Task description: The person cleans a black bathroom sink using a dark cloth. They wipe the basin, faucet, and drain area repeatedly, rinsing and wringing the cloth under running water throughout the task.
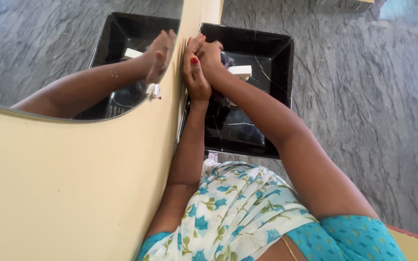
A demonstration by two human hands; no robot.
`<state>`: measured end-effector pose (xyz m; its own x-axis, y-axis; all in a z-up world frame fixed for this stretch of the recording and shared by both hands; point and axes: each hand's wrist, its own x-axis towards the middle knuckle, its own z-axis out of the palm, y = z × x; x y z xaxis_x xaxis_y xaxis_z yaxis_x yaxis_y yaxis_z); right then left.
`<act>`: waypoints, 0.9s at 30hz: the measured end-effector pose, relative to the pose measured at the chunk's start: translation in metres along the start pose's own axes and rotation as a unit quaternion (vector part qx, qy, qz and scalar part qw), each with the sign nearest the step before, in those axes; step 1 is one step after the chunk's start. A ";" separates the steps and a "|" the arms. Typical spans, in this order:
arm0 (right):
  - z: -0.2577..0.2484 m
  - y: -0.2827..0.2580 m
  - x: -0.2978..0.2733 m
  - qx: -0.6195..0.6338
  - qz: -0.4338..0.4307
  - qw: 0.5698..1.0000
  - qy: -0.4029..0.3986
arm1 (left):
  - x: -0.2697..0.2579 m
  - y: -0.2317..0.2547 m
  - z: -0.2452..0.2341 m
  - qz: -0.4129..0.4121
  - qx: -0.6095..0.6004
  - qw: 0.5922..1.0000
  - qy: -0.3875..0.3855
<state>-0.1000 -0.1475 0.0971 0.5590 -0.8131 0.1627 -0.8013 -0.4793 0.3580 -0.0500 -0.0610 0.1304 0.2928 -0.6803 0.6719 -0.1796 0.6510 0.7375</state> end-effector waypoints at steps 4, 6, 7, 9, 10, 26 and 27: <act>0.028 -0.009 -0.008 -0.003 -0.034 0.999 0.040 | -0.002 0.002 -0.001 -0.014 0.051 0.998 -0.035; 0.047 -0.012 -0.017 0.084 -0.076 0.992 0.062 | 0.001 -0.003 -0.002 -0.018 0.038 0.998 -0.047; 0.056 -0.016 -0.022 0.164 -0.100 0.979 0.061 | 0.002 -0.006 -0.003 -0.020 0.033 0.998 -0.054; 0.069 -0.026 -0.037 0.174 -0.161 0.968 0.084 | 0.004 -0.013 -0.011 -0.040 0.023 0.996 -0.072; 0.072 -0.031 -0.045 0.061 -0.197 0.971 0.122 | 0.005 -0.017 -0.013 -0.049 0.018 0.995 -0.082; -0.043 -0.035 -0.175 0.041 -0.071 0.970 0.231 | 0.005 -0.045 -0.012 -0.083 -0.132 0.983 -0.093; -0.047 -0.032 -0.170 0.113 -0.072 0.983 0.123 | 0.004 -0.043 -0.013 -0.079 -0.119 0.986 -0.091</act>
<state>-0.1590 0.0218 0.1013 0.6819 -0.6408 0.3527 -0.7220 -0.6668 0.1845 -0.0290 -0.0874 0.1008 0.1225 -0.8148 0.5667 0.0863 0.5776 0.8118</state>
